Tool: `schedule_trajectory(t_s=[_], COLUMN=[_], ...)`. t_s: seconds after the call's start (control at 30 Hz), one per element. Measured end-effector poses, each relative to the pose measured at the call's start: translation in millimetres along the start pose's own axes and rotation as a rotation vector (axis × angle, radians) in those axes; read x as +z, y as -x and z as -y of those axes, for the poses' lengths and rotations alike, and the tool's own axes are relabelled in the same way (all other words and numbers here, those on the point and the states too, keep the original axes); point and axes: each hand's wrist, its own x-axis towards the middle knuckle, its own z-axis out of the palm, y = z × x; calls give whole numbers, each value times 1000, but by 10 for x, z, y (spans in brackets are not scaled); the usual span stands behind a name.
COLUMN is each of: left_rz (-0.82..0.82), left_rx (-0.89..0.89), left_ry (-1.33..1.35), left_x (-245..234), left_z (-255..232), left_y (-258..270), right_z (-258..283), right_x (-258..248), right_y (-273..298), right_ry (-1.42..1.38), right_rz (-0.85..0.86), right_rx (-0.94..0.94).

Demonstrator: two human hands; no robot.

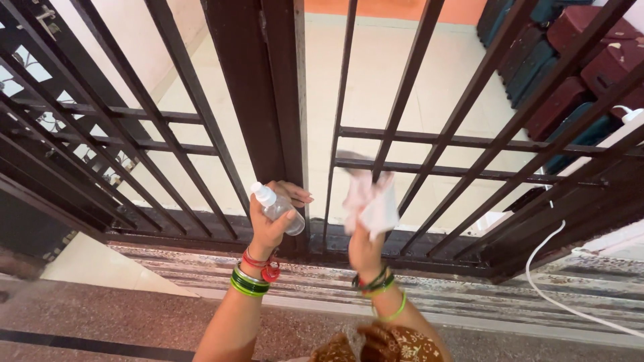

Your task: The person cleans a dark brown metal railing using a spray bottle and a white cloth. They repeatedly spray the cleaning solution onto the horizontal bars and wipe them down with the cloth, moving systematically along the railing.

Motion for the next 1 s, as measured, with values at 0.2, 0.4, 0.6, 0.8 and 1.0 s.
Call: schedule_trajectory(t_s=[0.2, 0.4, 0.6, 0.8, 1.0], left_rz=[0, 3, 14, 30, 39], left_rx=[-17, -7, -16, -27, -56], left_ry=[28, 23, 35, 24, 52], left_x=[-6, -11, -36, -59, -81], left_z=[6, 12, 14, 2, 28], left_y=[12, 22, 13, 7, 20], right_z=[-554, -1488, -1853, -963, -399], right_x=[5, -159, -247, 56, 432], right_y=[-100, 772, 1497, 1620, 592], right_ry=[364, 289, 290, -32, -483], right_rz=[-145, -55, -61, -196, 3], right_rx=[-183, -43, 436, 258, 320])
